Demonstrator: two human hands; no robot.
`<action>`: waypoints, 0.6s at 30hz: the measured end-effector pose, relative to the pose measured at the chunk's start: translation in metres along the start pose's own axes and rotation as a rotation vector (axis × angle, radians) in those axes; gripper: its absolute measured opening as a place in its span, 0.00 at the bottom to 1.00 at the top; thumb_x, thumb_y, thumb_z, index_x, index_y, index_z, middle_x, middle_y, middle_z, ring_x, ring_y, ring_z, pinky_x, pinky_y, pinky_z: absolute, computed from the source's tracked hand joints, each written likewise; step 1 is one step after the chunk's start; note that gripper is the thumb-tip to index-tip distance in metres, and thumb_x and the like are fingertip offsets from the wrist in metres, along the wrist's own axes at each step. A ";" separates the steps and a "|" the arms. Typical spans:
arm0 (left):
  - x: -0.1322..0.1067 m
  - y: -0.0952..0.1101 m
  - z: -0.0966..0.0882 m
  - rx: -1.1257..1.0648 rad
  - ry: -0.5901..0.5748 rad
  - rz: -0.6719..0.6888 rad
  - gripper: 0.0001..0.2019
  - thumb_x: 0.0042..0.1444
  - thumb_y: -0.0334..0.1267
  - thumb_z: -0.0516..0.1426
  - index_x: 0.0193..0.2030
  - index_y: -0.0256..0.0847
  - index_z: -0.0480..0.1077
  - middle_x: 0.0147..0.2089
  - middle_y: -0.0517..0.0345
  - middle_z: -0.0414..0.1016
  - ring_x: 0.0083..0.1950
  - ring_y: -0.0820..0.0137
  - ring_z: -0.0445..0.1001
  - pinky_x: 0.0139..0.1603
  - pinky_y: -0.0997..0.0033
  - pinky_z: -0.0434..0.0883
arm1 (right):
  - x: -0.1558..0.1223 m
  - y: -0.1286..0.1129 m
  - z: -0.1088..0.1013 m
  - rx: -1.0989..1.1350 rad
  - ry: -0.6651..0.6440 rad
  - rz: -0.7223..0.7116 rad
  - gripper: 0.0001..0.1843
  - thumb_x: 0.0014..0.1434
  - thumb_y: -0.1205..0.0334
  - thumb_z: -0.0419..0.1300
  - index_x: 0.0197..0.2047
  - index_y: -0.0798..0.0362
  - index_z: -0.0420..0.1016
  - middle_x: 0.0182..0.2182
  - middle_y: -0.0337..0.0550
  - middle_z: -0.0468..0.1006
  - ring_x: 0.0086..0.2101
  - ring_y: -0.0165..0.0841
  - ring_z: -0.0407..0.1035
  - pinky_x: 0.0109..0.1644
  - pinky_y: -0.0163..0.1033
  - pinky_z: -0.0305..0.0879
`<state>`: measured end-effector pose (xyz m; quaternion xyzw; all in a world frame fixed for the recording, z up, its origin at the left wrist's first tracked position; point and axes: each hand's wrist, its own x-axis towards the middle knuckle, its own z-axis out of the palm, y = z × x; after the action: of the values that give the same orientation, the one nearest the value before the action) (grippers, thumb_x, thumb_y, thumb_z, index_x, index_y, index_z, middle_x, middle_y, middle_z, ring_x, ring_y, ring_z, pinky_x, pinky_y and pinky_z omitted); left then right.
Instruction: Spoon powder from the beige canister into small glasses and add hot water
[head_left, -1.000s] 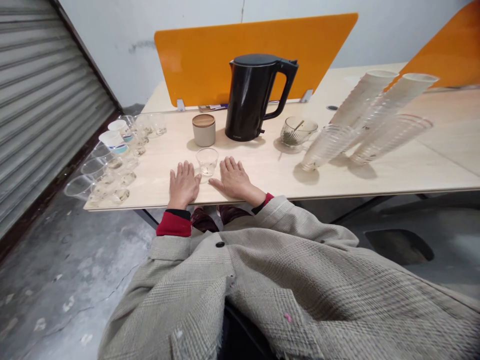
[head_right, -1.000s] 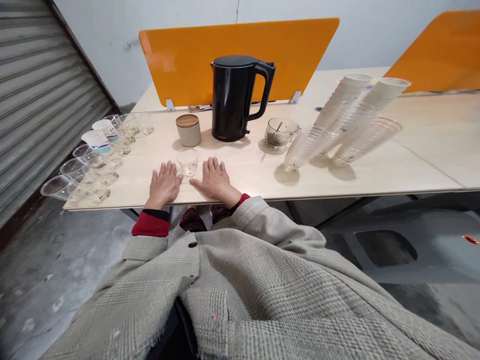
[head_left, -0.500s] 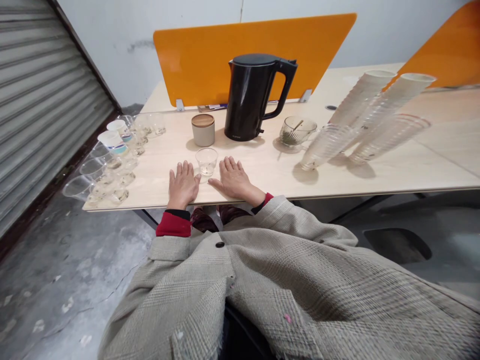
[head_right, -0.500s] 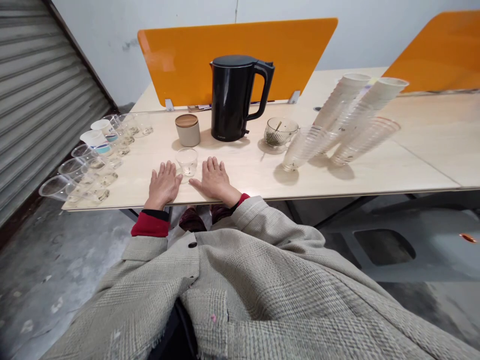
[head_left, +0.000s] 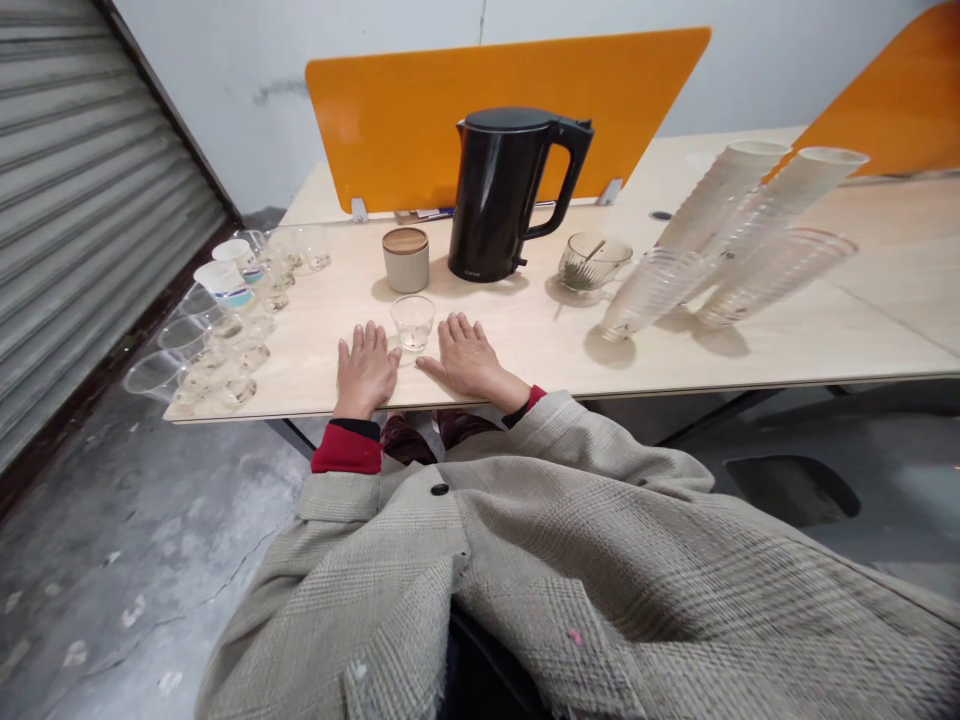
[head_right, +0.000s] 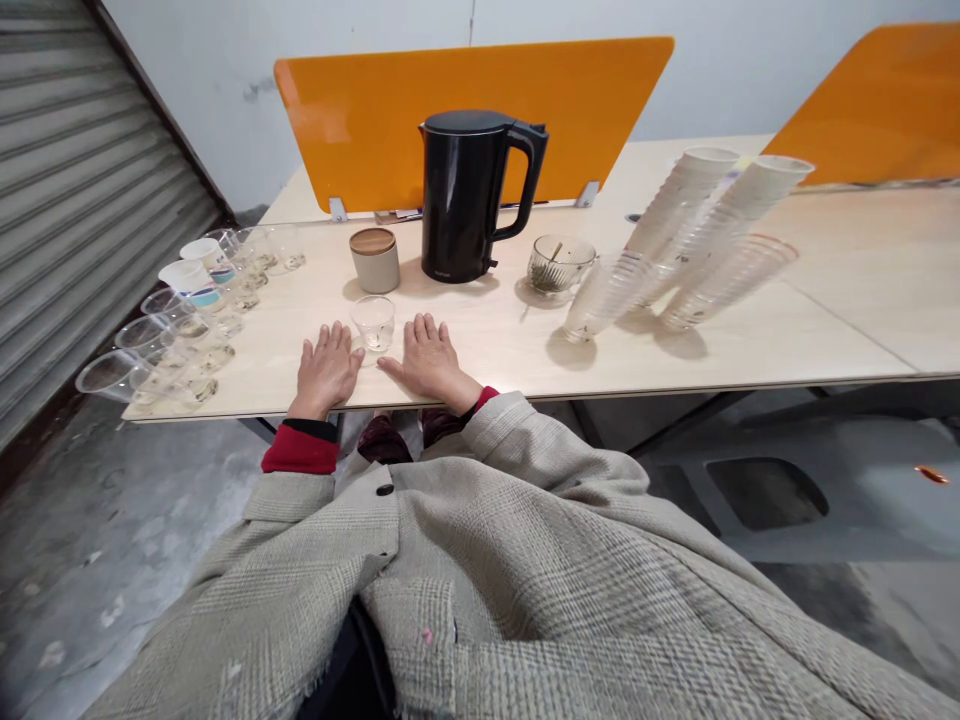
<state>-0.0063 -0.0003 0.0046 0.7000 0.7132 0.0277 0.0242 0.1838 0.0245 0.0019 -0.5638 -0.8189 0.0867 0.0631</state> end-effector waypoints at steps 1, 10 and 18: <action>0.000 0.000 0.000 0.000 0.002 0.001 0.36 0.76 0.50 0.35 0.84 0.35 0.48 0.87 0.46 0.43 0.88 0.53 0.41 0.86 0.40 0.45 | 0.000 0.000 0.000 -0.002 -0.001 0.001 0.54 0.73 0.33 0.48 0.81 0.73 0.48 0.81 0.72 0.44 0.80 0.57 0.39 0.83 0.63 0.38; 0.000 0.001 -0.002 -0.013 0.002 0.006 0.36 0.76 0.48 0.36 0.84 0.31 0.48 0.87 0.44 0.43 0.88 0.52 0.41 0.86 0.39 0.44 | 0.001 -0.002 -0.002 -0.010 -0.014 0.013 0.54 0.73 0.33 0.48 0.82 0.72 0.47 0.81 0.70 0.43 0.81 0.57 0.37 0.83 0.62 0.36; 0.000 0.000 -0.001 -0.016 0.021 0.012 0.35 0.76 0.48 0.36 0.83 0.32 0.50 0.87 0.44 0.44 0.88 0.51 0.42 0.85 0.38 0.45 | 0.001 0.000 -0.001 0.000 -0.010 0.004 0.54 0.73 0.33 0.47 0.81 0.72 0.48 0.81 0.71 0.43 0.81 0.56 0.37 0.83 0.62 0.36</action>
<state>-0.0061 -0.0004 0.0056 0.7036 0.7091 0.0412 0.0221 0.1832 0.0258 0.0032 -0.5651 -0.8180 0.0895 0.0586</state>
